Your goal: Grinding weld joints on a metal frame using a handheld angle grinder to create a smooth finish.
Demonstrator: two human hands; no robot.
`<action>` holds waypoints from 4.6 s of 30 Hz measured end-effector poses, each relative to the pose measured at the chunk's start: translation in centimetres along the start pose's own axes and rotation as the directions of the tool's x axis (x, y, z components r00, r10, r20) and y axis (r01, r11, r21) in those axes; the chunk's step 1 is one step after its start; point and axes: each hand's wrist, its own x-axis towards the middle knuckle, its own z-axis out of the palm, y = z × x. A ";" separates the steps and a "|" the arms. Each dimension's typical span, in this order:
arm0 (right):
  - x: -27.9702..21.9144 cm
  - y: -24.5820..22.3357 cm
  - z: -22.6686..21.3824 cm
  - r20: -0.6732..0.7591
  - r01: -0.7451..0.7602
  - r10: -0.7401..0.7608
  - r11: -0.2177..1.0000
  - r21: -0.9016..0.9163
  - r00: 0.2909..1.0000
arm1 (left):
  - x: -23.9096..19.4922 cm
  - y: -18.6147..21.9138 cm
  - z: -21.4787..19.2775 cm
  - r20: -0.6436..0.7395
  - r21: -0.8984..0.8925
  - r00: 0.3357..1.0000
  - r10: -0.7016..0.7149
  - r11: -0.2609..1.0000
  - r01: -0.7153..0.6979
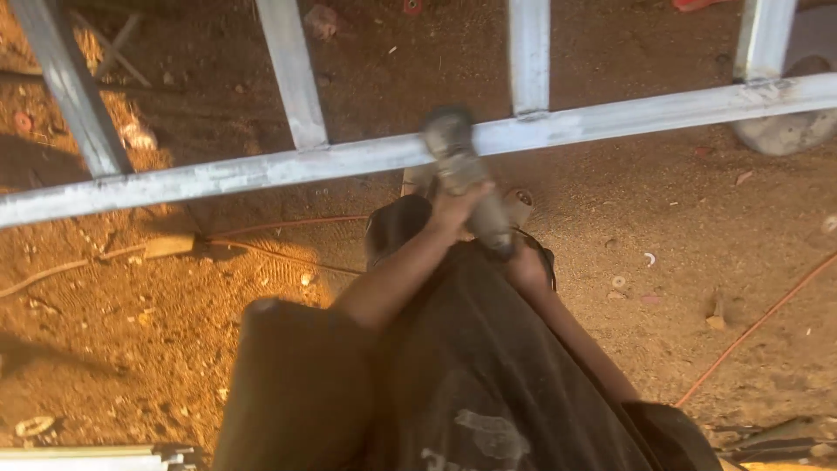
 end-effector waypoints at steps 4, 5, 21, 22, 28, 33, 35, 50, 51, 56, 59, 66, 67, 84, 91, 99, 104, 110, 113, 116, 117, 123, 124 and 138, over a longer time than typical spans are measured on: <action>1.4 -2.7 0.3 0.183 0.243 -0.212 0.956 -0.166 0.960 | -0.5 0.3 -4.8 -0.136 -0.225 0.991 0.004 0.974 -0.035; 1.9 -1.5 0.5 0.182 0.250 -0.219 0.954 -0.167 0.959 | -1.1 1.1 -3.3 -0.139 -0.227 0.990 0.010 0.973 -0.042; 9.7 15.4 -18.6 -0.092 0.099 -0.112 0.986 -0.132 0.989 | 3.9 -2.3 22.5 0.025 -0.114 0.998 0.051 0.992 -0.048; 11.2 14.8 -20.1 -0.071 0.148 -0.167 0.964 -0.221 0.983 | 4.4 -1.5 22.8 -0.021 -0.168 0.999 0.039 0.985 -0.042; 14.9 6.1 -30.5 -0.054 0.155 -0.222 0.816 -0.557 0.974 | 7.4 5.7 23.1 -0.015 -0.405 1.000 0.022 0.914 -0.026; 20.8 2.9 -33.0 -0.131 0.340 -0.416 0.858 -0.385 0.900 | 11.4 12.9 22.3 0.037 -0.498 0.999 0.015 0.867 0.006; 22.1 4.2 -33.3 -0.094 0.363 -0.419 0.862 -0.355 0.903 | 11.3 11.8 21.9 0.003 -0.508 1.000 0.015 0.861 -0.012; 24.6 4.3 -37.1 -0.104 0.315 -0.455 0.746 -0.586 0.884 | 10.4 11.4 24.0 -0.087 -0.667 0.995 0.043 0.740 -0.090; 24.2 4.4 -37.4 -0.048 0.344 -0.457 0.729 -0.592 0.888 | 9.5 10.9 24.1 -0.117 -0.703 0.992 0.054 0.701 -0.121; 23.3 4.2 -39.2 0.144 0.418 -0.438 0.631 -0.653 0.887 | 10.9 5.6 28.0 -0.268 -0.772 0.962 -0.047 0.608 -0.185; 26.2 3.8 -39.6 0.103 0.433 -0.502 0.603 -0.670 0.859 | 12.0 7.8 27.6 -0.278 -0.780 0.959 0.060 0.569 -0.262; 26.4 2.7 -38.9 0.137 0.549 -0.612 0.560 -0.620 0.779 | 12.6 6.0 28.1 -0.351 -0.719 0.932 0.084 0.613 -0.327; 25.9 2.5 -38.9 0.186 0.594 -0.646 0.498 -0.631 0.740 | 11.8 5.0 28.4 -0.371 -0.734 0.927 0.048 0.596 -0.325; 28.2 2.8 -41.0 0.172 0.580 -0.676 0.442 -0.685 0.717 | 11.7 6.5 28.9 -0.387 -0.780 0.921 0.054 0.514 -0.358; 27.1 4.4 -40.4 0.121 0.548 -0.633 0.539 -0.640 0.765 | 11.8 6.8 30.4 -0.354 -0.785 0.928 0.115 0.502 -0.362; 26.4 3.9 -40.1 0.117 0.515 -0.580 0.591 -0.620 0.806 | 11.3 6.8 29.8 -0.333 -0.772 0.943 0.020 0.568 -0.285; 26.4 4.8 -40.1 0.139 0.480 -0.537 0.572 -0.665 0.832 | 11.4 4.5 30.3 -0.339 -0.775 0.941 -0.012 0.571 -0.272; 28.0 8.9 -40.2 0.103 0.447 -0.524 0.588 -0.674 0.845 | 10.0 3.7 30.8 -0.301 -0.745 0.953 0.035 0.616 -0.257; 27.2 10.8 -40.2 0.138 0.487 -0.537 0.590 -0.644 0.833 | 9.0 2.7 30.9 -0.277 -0.749 0.961 0.013 0.624 -0.224; 26.0 12.2 -39.6 0.215 0.532 -0.520 0.598 -0.599 0.827 | 9.1 1.9 30.8 -0.248 -0.730 0.969 0.003 0.656 -0.189; 24.9 12.5 -38.8 0.196 0.489 -0.472 0.648 -0.584 0.859 | 8.8 1.7 30.8 -0.244 -0.725 0.970 -0.017 0.668 -0.171; 19.7 18.0 -36.7 0.325 0.484 -0.397 0.414 -0.771 0.858 | 5.9 0.2 30.4 -0.052 -0.544 0.991 -0.123 0.836 0.075; 19.0 19.9 -35.8 0.391 0.376 -0.285 -0.110 -0.920 0.875 | 5.1 0.1 30.2 -0.004 -0.505 0.992 -0.129 0.856 0.109; 12.3 22.7 -17.3 0.022 0.052 -0.048 0.978 -0.202 0.999 | 1.9 -1.1 23.1 0.023 -0.150 0.983 -0.180 0.972 0.181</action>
